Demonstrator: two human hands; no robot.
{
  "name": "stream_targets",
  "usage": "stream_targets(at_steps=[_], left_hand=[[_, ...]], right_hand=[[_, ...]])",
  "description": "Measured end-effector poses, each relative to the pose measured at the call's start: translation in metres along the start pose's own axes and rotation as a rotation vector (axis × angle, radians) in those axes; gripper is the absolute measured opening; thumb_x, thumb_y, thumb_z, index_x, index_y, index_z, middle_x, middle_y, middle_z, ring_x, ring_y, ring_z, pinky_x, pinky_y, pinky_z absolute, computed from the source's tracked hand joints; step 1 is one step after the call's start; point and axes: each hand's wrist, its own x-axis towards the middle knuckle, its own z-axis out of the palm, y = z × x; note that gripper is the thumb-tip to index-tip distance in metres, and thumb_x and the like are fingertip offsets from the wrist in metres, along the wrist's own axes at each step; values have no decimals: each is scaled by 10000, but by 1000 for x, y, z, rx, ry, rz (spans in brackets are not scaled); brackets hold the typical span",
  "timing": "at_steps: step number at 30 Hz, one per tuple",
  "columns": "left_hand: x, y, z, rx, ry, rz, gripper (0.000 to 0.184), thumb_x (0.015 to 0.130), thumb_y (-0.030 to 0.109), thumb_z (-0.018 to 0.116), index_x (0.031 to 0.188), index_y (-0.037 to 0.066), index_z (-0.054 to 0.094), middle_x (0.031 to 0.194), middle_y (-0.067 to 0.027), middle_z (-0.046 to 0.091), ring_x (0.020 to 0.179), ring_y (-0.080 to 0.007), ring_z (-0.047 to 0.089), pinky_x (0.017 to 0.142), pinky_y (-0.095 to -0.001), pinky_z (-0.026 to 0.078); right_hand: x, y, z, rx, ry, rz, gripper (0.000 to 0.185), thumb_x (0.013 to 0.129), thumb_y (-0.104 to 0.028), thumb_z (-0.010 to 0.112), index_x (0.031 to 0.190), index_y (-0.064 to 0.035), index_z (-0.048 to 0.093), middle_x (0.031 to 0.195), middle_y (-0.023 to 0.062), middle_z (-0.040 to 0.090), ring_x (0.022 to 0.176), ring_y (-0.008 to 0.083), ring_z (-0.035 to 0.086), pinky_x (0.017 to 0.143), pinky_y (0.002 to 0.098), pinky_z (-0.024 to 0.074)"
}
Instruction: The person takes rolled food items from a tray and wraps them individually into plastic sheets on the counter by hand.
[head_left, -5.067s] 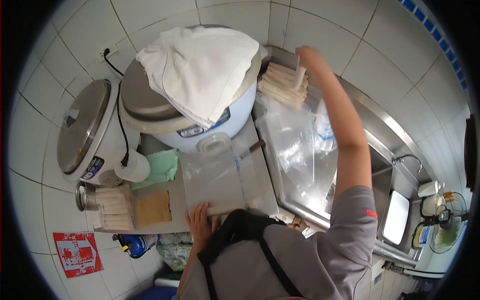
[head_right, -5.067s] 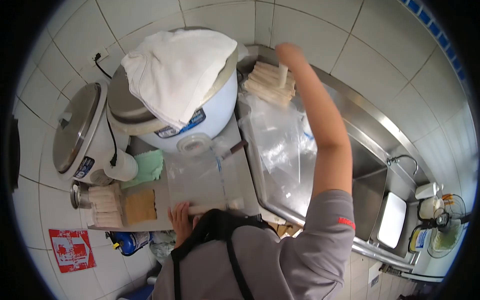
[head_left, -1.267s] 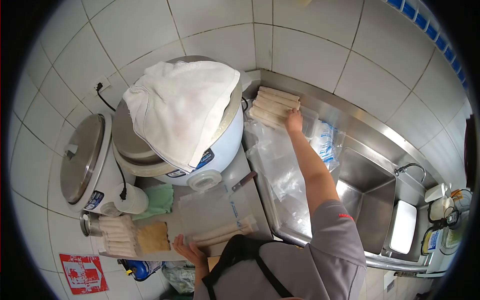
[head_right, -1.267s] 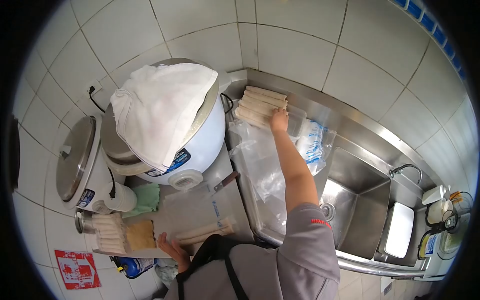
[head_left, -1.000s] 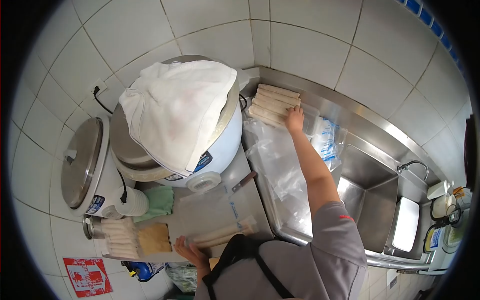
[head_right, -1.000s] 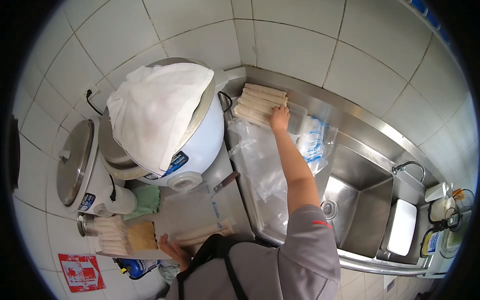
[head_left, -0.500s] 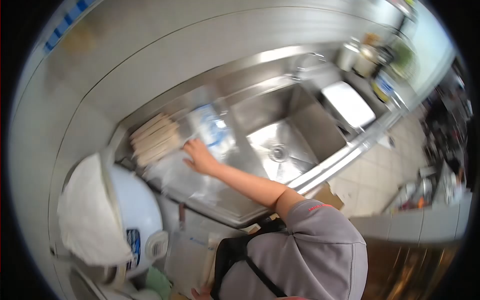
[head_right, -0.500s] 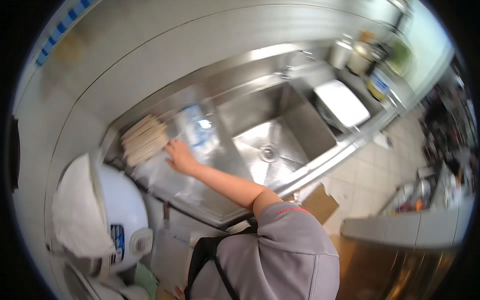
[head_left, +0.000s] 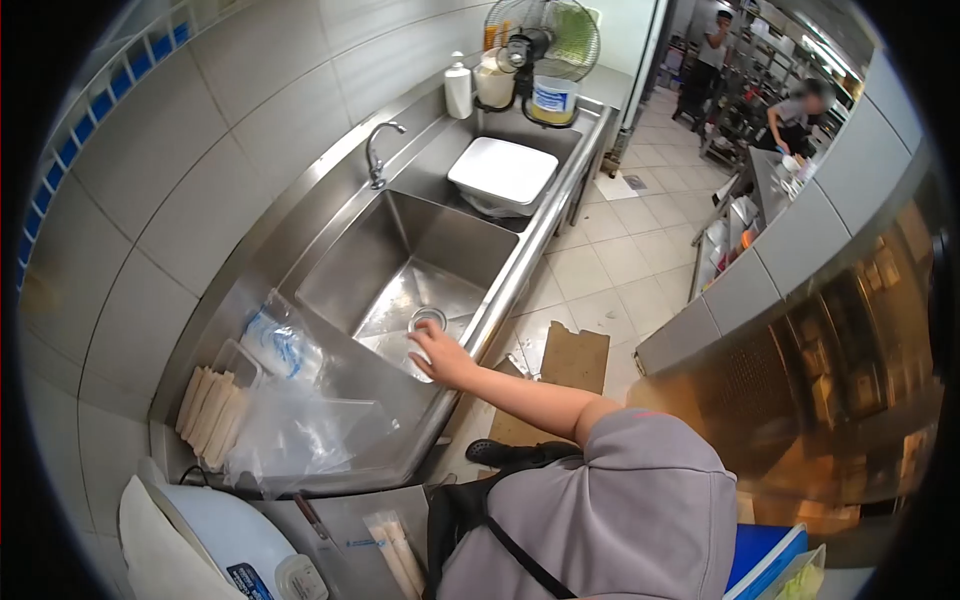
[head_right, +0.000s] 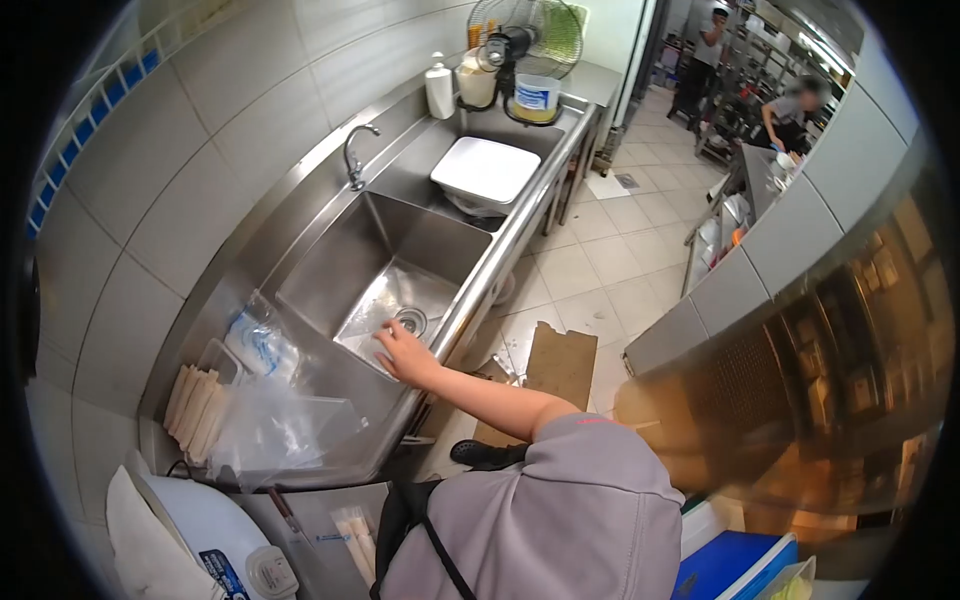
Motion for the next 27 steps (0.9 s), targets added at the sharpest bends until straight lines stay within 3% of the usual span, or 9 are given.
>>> stream_targets(at_steps=[1, 5, 16, 22, 27], left_hand=[[1, -1, -2, -7, -12, 7, 350, 917, 277, 479, 1096, -20, 527, 1093, -200, 509, 1033, -346, 470, 898, -449, 357], [-1, -4, -8, -14, -49, 13, 332, 910, 264, 489, 1087, -15, 530, 1079, -195, 515, 1013, -340, 478, 884, -443, 364], [-14, -12, -39, -45, -69, -5, 287, 891, 228, 516, 1064, 1, 540, 1040, -184, 531, 960, -324, 501, 848, -428, 384], [-18, -9, -52, -60, -86, 6, 263, 881, 209, 531, 1051, 9, 546, 1020, -177, 540, 931, -315, 513, 828, -420, 394], [-19, -2, -49, -90, -107, 16, 245, 872, 193, 543, 1041, 16, 550, 1002, -172, 547, 907, -307, 524, 812, -413, 403]], right_hand=[[0, -3, 0, -7, 31, -72, 291, 847, -142, 604, 1105, -45, 511, 1132, 184, 450, 877, 346, 561, 760, 391, 479], [-3, -5, -3, -16, 128, -181, 249, 814, -87, 606, 1049, -54, 529, 1079, 156, 478, 776, 303, 577, 675, 374, 484], [-4, -5, -4, 23, 147, -253, 199, 789, -12, 583, 983, -42, 548, 945, 136, 509, 785, 305, 567, 670, 367, 476], [-6, 1, -1, 85, 83, -160, 91, 823, -13, 532, 911, -32, 529, 843, 119, 509, 771, 310, 544, 654, 381, 457], [-5, 2, -1, 27, 48, -129, 101, 846, -51, 527, 945, -42, 539, 874, 116, 517, 805, 310, 547, 682, 383, 460]])
